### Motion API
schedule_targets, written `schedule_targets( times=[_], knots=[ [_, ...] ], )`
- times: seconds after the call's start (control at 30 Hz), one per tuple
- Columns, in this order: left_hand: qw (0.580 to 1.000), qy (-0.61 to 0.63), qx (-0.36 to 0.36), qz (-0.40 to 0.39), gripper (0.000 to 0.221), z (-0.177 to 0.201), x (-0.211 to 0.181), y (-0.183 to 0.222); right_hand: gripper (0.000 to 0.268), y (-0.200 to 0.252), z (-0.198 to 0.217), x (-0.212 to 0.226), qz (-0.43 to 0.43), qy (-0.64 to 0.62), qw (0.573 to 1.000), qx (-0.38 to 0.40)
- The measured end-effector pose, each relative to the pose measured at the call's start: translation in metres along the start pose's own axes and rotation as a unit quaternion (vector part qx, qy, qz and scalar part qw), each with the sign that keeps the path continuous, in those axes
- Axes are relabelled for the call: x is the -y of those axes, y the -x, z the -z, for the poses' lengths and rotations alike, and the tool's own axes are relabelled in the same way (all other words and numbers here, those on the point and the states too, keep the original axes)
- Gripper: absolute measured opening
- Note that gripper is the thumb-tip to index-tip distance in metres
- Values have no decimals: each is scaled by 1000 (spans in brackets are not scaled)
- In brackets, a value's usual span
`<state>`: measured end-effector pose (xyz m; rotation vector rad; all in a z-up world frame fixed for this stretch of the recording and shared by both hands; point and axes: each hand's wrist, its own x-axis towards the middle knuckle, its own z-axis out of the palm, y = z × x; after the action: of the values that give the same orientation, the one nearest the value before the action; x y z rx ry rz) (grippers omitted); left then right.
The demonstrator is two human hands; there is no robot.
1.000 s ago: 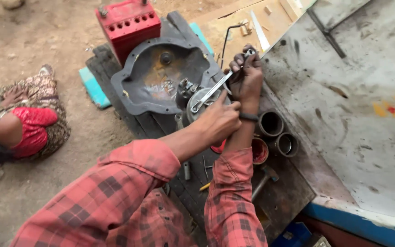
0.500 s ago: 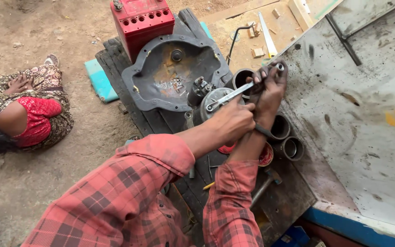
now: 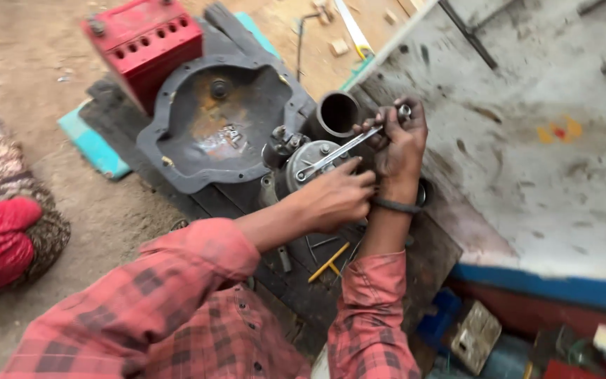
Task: Assembling or repairing a mechanical automotive part using wrenches.
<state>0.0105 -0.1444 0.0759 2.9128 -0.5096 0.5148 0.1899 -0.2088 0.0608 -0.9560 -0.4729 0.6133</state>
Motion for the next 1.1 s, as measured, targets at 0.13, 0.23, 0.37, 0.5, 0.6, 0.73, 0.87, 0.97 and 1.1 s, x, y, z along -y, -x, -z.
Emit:
schedule_targets(
  times=[0.13,0.23,0.37,0.5,0.6,0.73,0.87,0.97,1.1],
  knots=[
    [971,34,-237,6,33,29,2,42,12,0,-24,17,-13,25,999,-46],
    [933,129,-307,137,49,39,2,67,13,6,-44,28,11,67,994,-89],
    [889,267,-290,230,60,43,17,73,14,14,-64,52,72,178,971,-141],
    [908,239,-272,212,58,49,28,61,16,35,-37,79,91,167,965,-180],
    [915,247,-242,206,43,40,29,47,17,49,-10,96,91,167,962,-197],
    [940,234,-191,160,28,37,28,20,16,42,12,102,106,164,959,-203],
    [952,176,-178,176,23,30,18,14,16,19,12,90,70,171,959,-215],
    [950,118,-190,219,20,22,12,14,15,-3,19,72,39,172,969,-171],
    [941,85,-205,256,23,14,8,12,14,-31,20,64,13,182,977,-114]
  ],
)
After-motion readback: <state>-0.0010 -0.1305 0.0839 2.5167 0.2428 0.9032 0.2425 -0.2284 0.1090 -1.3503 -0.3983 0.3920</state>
